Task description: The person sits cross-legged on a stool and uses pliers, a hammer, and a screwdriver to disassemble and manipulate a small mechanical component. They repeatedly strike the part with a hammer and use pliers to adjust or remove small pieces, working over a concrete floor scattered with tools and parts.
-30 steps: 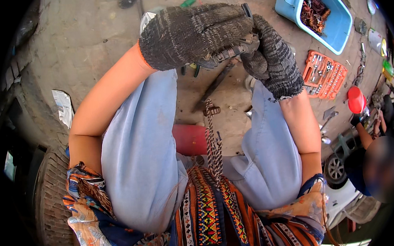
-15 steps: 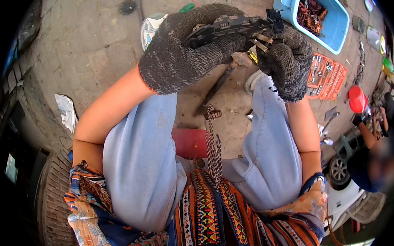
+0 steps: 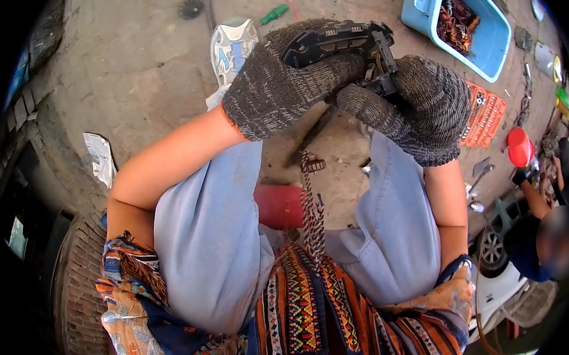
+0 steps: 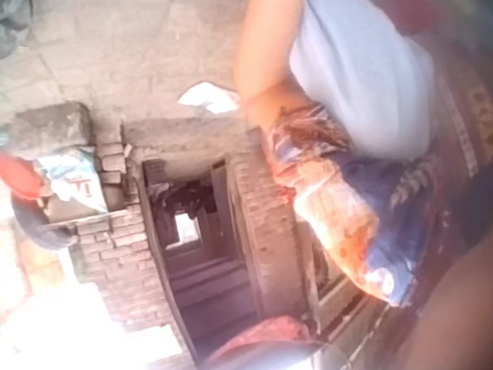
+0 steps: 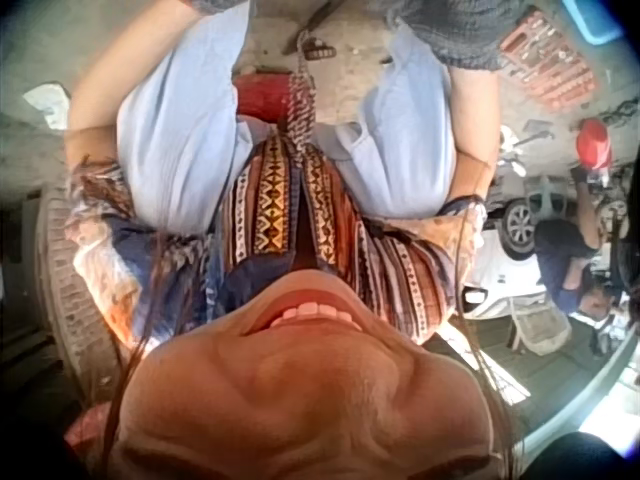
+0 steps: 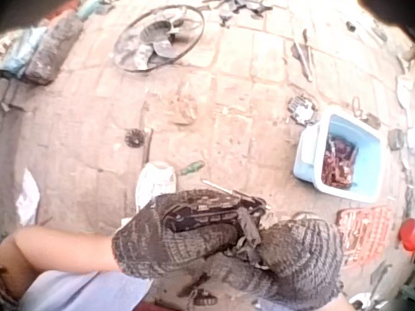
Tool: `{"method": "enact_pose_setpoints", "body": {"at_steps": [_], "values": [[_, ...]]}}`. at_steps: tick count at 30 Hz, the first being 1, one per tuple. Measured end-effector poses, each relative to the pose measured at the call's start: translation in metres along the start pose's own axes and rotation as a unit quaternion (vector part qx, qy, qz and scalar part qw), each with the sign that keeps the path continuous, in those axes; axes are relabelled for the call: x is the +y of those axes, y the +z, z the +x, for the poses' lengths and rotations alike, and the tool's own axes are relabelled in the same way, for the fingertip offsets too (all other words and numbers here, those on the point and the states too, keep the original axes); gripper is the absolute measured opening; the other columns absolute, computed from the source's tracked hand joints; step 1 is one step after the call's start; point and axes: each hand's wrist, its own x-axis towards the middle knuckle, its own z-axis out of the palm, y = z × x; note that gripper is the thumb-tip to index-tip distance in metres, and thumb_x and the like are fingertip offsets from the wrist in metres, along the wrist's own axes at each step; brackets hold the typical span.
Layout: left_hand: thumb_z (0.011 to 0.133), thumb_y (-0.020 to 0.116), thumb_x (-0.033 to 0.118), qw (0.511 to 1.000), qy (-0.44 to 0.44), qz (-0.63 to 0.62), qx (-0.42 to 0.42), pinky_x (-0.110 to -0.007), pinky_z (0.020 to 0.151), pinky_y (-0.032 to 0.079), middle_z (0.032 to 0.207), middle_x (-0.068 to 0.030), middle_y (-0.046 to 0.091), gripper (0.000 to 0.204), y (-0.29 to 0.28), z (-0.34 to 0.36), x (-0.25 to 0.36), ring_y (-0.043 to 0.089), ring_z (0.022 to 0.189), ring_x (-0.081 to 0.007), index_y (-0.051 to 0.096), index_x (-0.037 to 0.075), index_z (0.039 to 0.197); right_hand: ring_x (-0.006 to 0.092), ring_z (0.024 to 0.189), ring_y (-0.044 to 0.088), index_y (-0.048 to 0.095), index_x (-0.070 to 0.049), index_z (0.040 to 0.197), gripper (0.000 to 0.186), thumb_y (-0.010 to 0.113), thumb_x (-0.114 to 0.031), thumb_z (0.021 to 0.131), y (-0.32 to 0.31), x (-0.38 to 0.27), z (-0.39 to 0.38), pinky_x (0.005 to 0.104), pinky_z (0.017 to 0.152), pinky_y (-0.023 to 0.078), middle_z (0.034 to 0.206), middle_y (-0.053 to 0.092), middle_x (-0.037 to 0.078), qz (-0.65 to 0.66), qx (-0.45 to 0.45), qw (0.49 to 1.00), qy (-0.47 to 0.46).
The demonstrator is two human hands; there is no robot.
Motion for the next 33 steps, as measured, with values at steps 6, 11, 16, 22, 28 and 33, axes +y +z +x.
{"method": "enact_pose_setpoints", "body": {"at_steps": [6,11,16,22,28,33], "values": [[0.085,0.059,0.007,0.990,0.018,-0.136,0.031,-0.030,0.086,0.048,0.111,-0.0109,0.063,0.032,-0.006,0.010,-0.002,0.061,0.100,-0.0212,0.057,0.003,0.117,0.0172,0.086,0.062,0.059,-0.003,0.105,0.053,0.081,-0.031,0.065,0.027,0.017,-0.006,0.0313,0.077,0.051,0.093,0.064,0.009,0.316,0.084,0.944,0.053],[0.086,0.061,0.013,1.000,0.017,-0.017,0.011,-0.028,0.080,0.050,0.106,-0.0084,0.065,0.033,-0.009,0.008,-0.006,0.062,0.092,-0.0158,0.057,0.002,0.117,0.0212,0.077,0.064,0.060,-0.002,0.105,0.034,0.066,-0.027,0.082,0.046,0.013,0.001,0.0326,0.069,0.051,0.085,0.065,0.012,0.415,0.088,0.898,0.113],[0.084,0.064,0.020,0.983,-0.116,-0.125,-0.066,-0.024,0.076,0.051,0.099,-0.0091,0.066,0.034,-0.020,0.006,-0.006,0.063,0.087,-0.0105,0.060,0.003,0.114,0.0208,0.072,0.064,0.060,0.001,0.103,0.030,0.062,-0.022,0.085,0.037,0.015,-0.004,0.0311,0.066,0.050,0.082,0.065,0.012,0.361,0.056,0.928,0.075],[0.083,0.065,0.020,0.955,-0.165,-0.216,-0.117,-0.028,0.081,0.050,0.104,-0.0111,0.065,0.035,-0.024,0.011,-0.007,0.063,0.092,-0.0142,0.061,0.003,0.113,0.0213,0.074,0.065,0.061,-0.001,0.103,0.030,0.065,-0.021,0.083,0.039,0.021,-0.007,0.0312,0.067,0.051,0.085,0.065,0.012,0.393,0.045,0.915,0.081],[0.081,0.067,0.011,0.994,0.041,-0.097,0.003,-0.032,0.087,0.048,0.115,-0.0122,0.059,0.050,-0.014,0.008,-0.013,0.059,0.101,-0.0208,0.049,0.004,0.127,0.0249,0.080,0.066,0.063,-0.006,0.104,0.033,0.071,-0.017,0.074,0.038,0.020,0.000,0.0311,0.069,0.052,0.095,0.066,0.012,0.088,0.176,0.978,-0.068],[0.086,0.061,0.013,0.929,-0.194,-0.308,-0.064,-0.038,0.090,0.051,0.127,-0.0130,0.050,0.049,-0.027,0.004,-0.025,0.054,0.113,-0.0229,0.042,0.005,0.131,0.0206,0.089,0.065,0.064,-0.007,0.104,0.026,0.068,-0.009,0.078,0.043,0.025,-0.001,0.0297,0.078,0.051,0.100,0.066,0.009,0.199,0.245,0.949,-0.006]]}}
